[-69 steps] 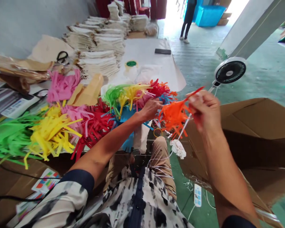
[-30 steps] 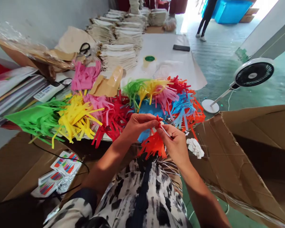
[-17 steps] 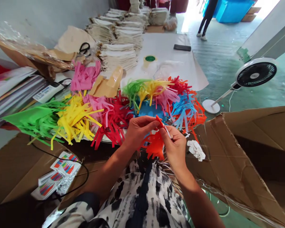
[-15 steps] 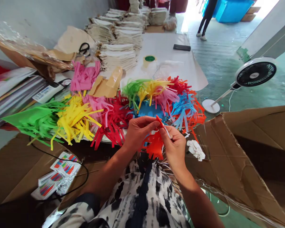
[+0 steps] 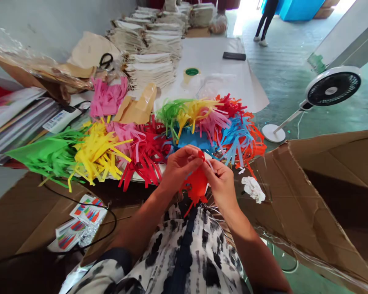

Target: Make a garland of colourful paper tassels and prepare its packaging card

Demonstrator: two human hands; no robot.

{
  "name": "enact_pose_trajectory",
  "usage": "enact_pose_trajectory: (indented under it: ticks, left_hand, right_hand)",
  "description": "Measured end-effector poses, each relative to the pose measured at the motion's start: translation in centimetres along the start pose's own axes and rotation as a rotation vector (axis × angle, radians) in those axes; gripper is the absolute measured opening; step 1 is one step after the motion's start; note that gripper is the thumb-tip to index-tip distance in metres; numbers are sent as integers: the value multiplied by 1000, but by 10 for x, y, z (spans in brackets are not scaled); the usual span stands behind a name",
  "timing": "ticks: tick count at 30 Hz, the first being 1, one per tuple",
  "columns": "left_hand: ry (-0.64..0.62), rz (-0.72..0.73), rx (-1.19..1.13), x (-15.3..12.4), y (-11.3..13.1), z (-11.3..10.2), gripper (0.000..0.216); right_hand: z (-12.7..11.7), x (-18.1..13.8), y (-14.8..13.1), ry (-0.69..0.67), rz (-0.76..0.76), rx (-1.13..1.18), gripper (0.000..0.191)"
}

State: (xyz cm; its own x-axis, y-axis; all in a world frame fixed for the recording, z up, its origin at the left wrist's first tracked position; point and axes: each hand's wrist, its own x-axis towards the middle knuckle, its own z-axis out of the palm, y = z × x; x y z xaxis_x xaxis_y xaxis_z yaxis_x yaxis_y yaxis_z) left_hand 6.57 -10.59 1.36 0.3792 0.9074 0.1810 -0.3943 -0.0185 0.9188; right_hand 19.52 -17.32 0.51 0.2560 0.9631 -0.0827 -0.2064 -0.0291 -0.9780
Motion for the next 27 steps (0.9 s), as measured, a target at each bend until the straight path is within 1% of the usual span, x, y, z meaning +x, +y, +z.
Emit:
enact_pose_trajectory:
  ticks: [2, 4, 6, 8, 10, 12, 15, 19, 22, 27]
  left_hand:
    - [23, -47, -51, 1, 1, -6, 26]
    - [41, -88, -66, 1, 2, -12, 26]
    - [46, -116, -24, 1, 4, -17, 28]
    - [46, -135, 33, 1, 5, -19, 28]
    - [49, -148, 63, 2, 4, -20, 28]
    - [42, -165, 88, 2, 3, -19, 29]
    - [4, -165, 147, 3, 1, -19, 31]
    - [-55, -150, 208, 3, 1, -18, 31]
    - [-91, -128, 259, 3, 3, -17, 28]
    - [-99, -74, 304, 4, 5, -14, 23]
  right_hand:
    - [-5, -1, -4, -17, -29, -162, 34]
    - [-10, -4, -10, 18, -106, -326, 38]
    - [-13, -8, -17, 52, -194, -425, 39]
    - [-14, -13, -21, 31, -258, -462, 39]
    - [-13, -15, -24, -39, -291, -470, 41]
    - [-12, -14, -25, -125, -290, -464, 47]
    - [-11, -10, -26, -203, -274, -464, 52]
    - [-13, -3, -29, -256, -296, -568, 51]
    - [-17, -1, -32, -274, -306, -640, 54]
    - [-20, 0, -35, -268, -321, -726, 58]
